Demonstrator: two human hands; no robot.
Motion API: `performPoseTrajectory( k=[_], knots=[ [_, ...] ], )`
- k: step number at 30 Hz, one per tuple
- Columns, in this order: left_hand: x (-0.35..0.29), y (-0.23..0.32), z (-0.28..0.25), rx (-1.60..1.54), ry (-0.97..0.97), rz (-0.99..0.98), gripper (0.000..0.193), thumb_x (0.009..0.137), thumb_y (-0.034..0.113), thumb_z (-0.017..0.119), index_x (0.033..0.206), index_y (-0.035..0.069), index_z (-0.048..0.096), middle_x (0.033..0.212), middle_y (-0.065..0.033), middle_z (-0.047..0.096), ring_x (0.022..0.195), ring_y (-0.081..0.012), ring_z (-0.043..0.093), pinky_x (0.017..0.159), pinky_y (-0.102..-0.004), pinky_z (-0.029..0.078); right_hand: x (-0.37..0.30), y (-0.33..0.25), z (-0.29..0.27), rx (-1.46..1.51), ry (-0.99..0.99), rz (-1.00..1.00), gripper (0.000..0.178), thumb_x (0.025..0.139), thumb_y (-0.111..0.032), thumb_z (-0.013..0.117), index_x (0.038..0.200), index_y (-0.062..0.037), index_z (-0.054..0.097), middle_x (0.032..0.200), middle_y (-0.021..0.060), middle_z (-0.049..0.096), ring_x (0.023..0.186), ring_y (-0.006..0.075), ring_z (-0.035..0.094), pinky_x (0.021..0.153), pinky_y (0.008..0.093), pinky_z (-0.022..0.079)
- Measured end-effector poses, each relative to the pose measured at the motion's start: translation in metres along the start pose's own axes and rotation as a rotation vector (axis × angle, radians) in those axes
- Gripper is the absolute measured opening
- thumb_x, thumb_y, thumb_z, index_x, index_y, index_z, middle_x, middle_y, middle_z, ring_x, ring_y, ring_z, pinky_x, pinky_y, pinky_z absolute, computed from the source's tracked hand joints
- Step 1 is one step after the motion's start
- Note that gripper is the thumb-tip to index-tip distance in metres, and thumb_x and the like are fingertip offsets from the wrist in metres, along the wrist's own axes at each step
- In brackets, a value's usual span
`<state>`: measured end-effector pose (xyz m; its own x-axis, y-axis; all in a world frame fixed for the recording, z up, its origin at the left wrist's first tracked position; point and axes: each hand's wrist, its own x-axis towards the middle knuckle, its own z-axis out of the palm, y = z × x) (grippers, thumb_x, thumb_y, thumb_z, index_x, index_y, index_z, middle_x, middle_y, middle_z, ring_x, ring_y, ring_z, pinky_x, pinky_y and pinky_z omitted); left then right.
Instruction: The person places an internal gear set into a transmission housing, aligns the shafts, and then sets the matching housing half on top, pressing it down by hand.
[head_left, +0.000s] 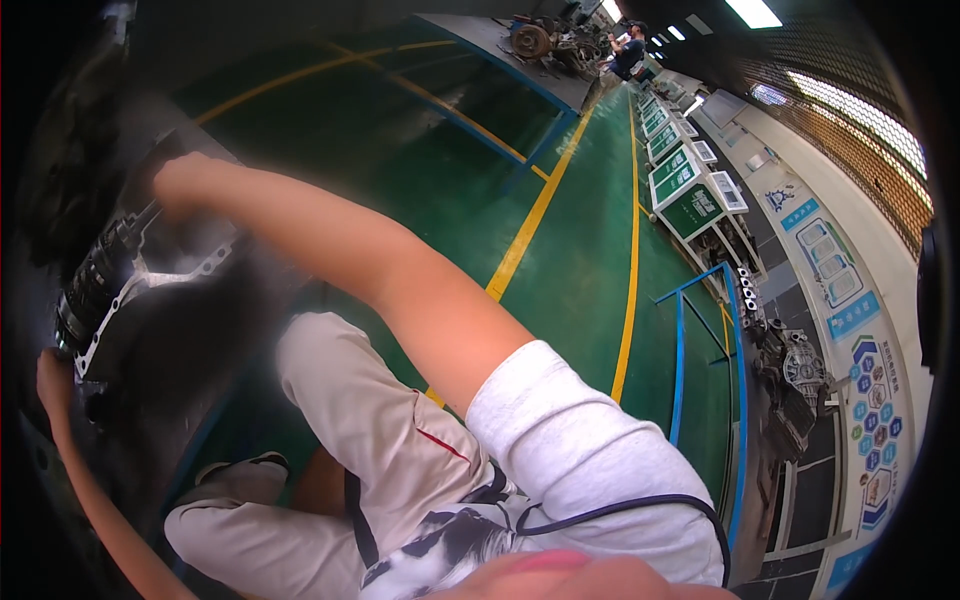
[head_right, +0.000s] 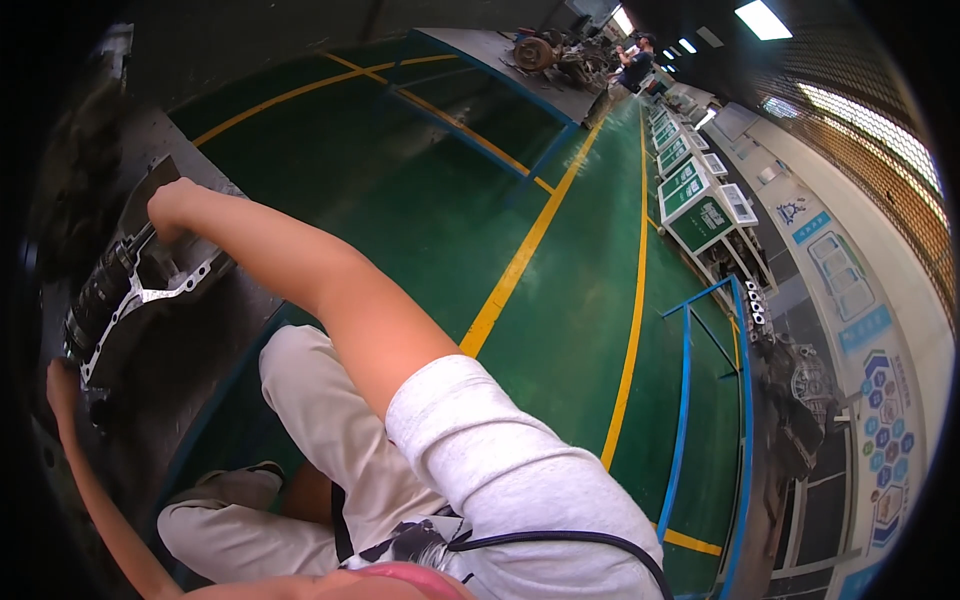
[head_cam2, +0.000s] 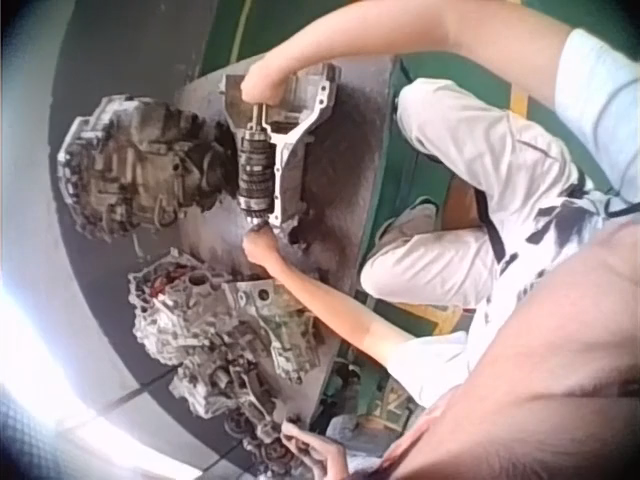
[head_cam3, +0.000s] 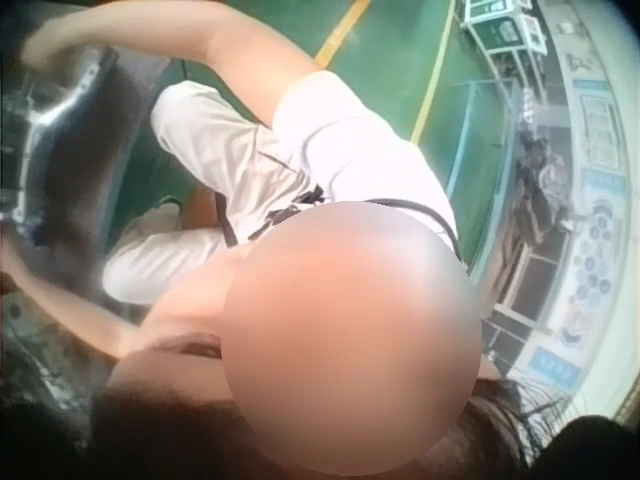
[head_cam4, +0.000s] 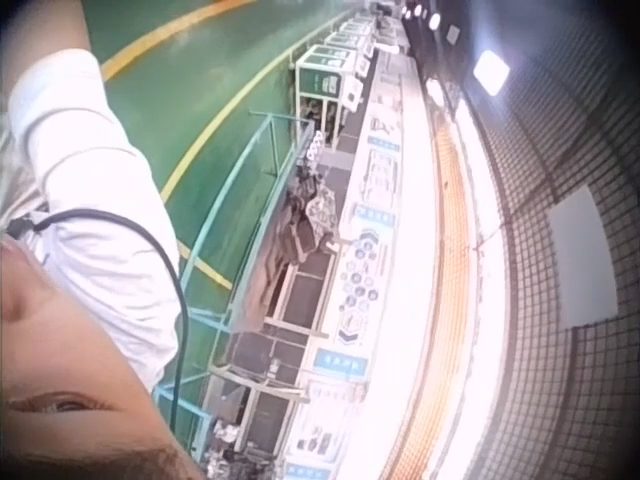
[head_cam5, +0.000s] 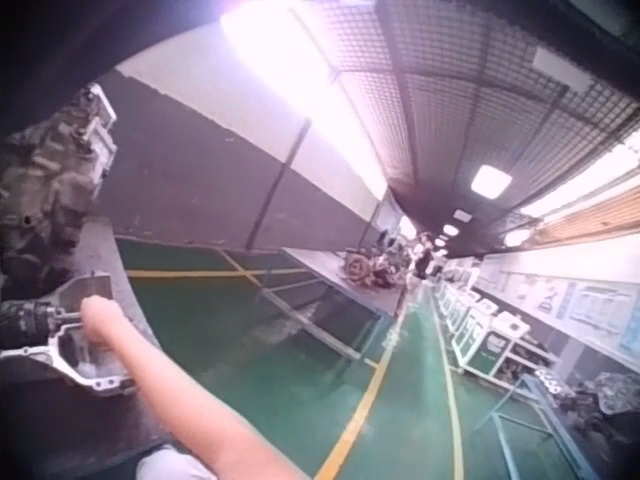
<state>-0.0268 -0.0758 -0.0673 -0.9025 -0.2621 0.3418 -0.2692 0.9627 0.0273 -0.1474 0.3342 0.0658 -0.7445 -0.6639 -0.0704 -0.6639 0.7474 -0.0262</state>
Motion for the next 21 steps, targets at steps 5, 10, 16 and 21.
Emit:
performPoseTrajectory(
  k=[5, 10, 16, 21],
  knots=[
    [0.002, -0.006, 0.008, 0.034, -0.012, -0.072, 0.02, 0.077, 0.017, 0.049, 0.092, 0.005, 0.056, 0.09, -0.0182, 0.058, 0.087, -0.0389, 0.055, 0.07, -0.0465, 0.044, -0.001, -0.003, -0.004, 0.023, -0.014, 0.022, 0.033, 0.072, -0.032, 0.062, 0.098, -0.0122, 0.066, 0.102, 0.0085, 0.063, 0.096, 0.0237, 0.06, 0.08, 0.0345, 0.047],
    [0.006, -0.003, 0.012, 0.005, -0.004, -0.053, 0.021, 0.076, 0.017, 0.049, 0.091, 0.005, 0.057, 0.09, -0.0184, 0.059, 0.088, -0.0389, 0.055, 0.07, -0.0467, 0.044, -0.004, 0.001, -0.004, 0.06, -0.061, 0.051, 0.036, 0.072, -0.034, 0.061, 0.101, -0.0132, 0.066, 0.104, 0.0075, 0.063, 0.098, 0.0231, 0.059, 0.082, 0.0347, 0.046],
    [0.001, -0.004, 0.008, -0.035, 0.015, -0.034, 0.022, 0.077, 0.017, 0.049, 0.093, 0.006, 0.057, 0.092, -0.0186, 0.059, 0.089, -0.0391, 0.055, 0.071, -0.0466, 0.044, 0.003, 0.0, -0.007, 0.109, -0.144, 0.084, 0.041, 0.072, -0.034, 0.063, 0.105, -0.0116, 0.064, 0.109, 0.0091, 0.061, 0.1, 0.0246, 0.058, 0.083, 0.035, 0.046],
    [0.008, 0.004, 0.001, 0.028, -0.023, -0.014, 0.021, 0.078, 0.019, 0.049, 0.094, 0.007, 0.056, 0.094, -0.0185, 0.058, 0.089, -0.0393, 0.054, 0.071, -0.0468, 0.044, 0.022, 0.015, -0.006, 0.088, -0.28, -0.024, 0.043, 0.071, -0.034, 0.064, 0.106, -0.0082, 0.063, 0.11, 0.0104, 0.06, 0.1, 0.0262, 0.057, 0.083, 0.0354, 0.045]
  ],
)
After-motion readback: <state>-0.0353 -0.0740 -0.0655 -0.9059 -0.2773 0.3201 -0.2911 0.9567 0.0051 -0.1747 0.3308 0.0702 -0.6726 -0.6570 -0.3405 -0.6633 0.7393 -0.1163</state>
